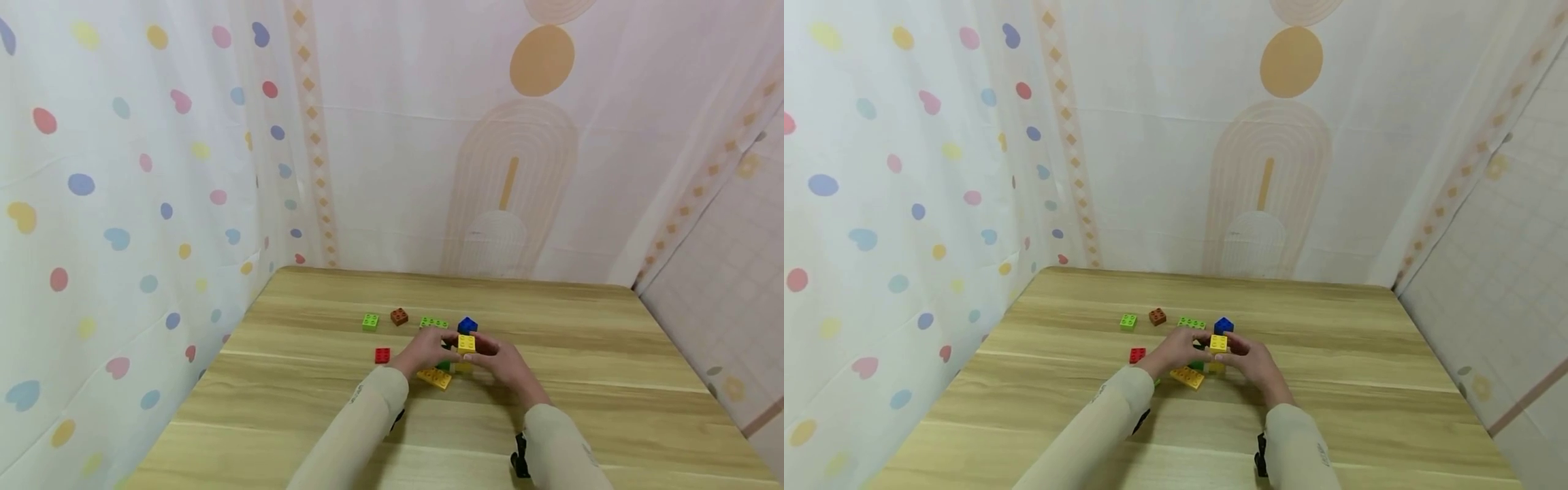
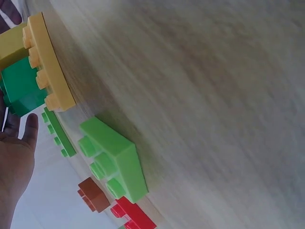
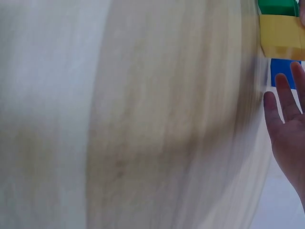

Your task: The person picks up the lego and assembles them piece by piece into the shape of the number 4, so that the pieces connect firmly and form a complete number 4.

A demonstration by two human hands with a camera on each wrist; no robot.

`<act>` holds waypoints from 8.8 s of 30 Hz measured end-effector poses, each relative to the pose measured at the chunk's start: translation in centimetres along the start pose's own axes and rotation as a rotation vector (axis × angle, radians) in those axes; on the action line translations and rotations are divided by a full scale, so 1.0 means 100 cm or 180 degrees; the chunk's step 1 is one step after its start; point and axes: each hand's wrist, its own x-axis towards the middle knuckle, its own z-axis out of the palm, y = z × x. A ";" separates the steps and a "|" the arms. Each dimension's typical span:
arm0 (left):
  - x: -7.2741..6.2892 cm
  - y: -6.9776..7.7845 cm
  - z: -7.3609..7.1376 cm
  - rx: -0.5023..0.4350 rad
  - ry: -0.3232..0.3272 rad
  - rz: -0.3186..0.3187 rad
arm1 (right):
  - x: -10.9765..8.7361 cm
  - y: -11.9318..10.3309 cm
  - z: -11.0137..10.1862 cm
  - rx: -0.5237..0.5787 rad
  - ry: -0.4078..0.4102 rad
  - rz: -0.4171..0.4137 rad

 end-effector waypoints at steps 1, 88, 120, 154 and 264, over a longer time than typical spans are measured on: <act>0.000 0.000 0.000 0.0016 -0.0001 0.0010 | 0.000 -0.001 0.001 0.0006 0.0016 0.0005; -0.044 -0.059 -0.021 -0.0327 -0.0233 -0.0063 | 0.010 -0.003 0.007 -0.0215 -0.0003 -0.0013; -0.049 -0.046 -0.051 0.0086 -0.0059 0.0070 | 0.006 -0.003 0.007 -0.0150 -0.0035 -0.0070; -0.007 0.003 -0.052 -0.0131 0.0038 0.0237 | 0.007 -0.002 0.007 -0.0147 -0.0076 -0.0153; 0.024 -0.045 -0.057 -0.0449 0.0331 -0.0550 | 0.012 -0.010 -0.002 0.0086 -0.0269 -0.0236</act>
